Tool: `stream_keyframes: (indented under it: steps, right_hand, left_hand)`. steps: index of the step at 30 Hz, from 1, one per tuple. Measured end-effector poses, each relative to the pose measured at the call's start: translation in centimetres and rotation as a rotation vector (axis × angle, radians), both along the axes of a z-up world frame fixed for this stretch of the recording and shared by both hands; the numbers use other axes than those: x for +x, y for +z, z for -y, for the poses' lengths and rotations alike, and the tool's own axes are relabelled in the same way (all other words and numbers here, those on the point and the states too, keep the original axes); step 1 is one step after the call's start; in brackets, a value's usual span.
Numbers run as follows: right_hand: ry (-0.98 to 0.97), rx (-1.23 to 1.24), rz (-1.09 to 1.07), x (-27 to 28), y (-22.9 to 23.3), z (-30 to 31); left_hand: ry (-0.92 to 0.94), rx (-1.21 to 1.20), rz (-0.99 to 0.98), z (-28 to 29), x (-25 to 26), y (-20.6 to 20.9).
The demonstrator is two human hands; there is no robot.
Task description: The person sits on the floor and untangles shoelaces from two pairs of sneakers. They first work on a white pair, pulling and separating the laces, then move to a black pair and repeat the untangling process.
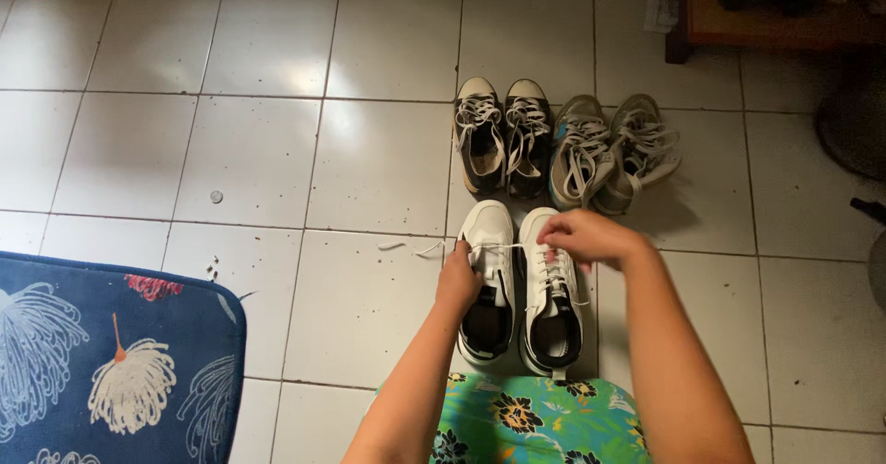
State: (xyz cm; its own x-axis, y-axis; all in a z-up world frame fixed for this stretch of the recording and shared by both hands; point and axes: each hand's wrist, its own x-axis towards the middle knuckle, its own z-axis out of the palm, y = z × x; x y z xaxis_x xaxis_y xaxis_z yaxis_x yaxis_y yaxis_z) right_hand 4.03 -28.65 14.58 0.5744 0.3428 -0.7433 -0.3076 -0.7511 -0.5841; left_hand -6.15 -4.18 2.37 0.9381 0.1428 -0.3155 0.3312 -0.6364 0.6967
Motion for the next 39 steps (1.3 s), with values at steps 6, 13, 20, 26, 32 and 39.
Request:
stream_keyframes:
  steps: [6, 13, 20, 26, 32, 39]
  right_hand:
    - [0.281, -0.200, 0.432, 0.4, -7.3, -3.9]
    - [0.071, -0.024, 0.916, -3.2, -14.0, -8.9]
    - [0.369, -0.199, 1.046, -2.8, -14.2, -9.8]
    - [0.486, -0.157, 1.122, -2.4, -15.2, -10.0]
    - [0.233, -0.032, 0.959, -1.0, -13.9, -10.0]
    - [-0.181, 0.319, 0.870, 4.4, -1.2, -8.9]
  left_hand:
    - [-0.053, 0.187, 0.271, 1.2, -2.0, 1.9]
    - [-0.091, 0.139, 0.215, 1.3, -3.4, 0.3]
    - [0.153, -0.128, 0.202, 1.7, -3.1, -0.1]
    - [0.178, -0.180, 0.113, 1.5, -3.4, -0.6]
    - [0.105, -0.067, 0.078, 1.1, -2.6, -1.8]
    - [0.114, -0.052, -0.004, 1.3, -2.1, -2.7]
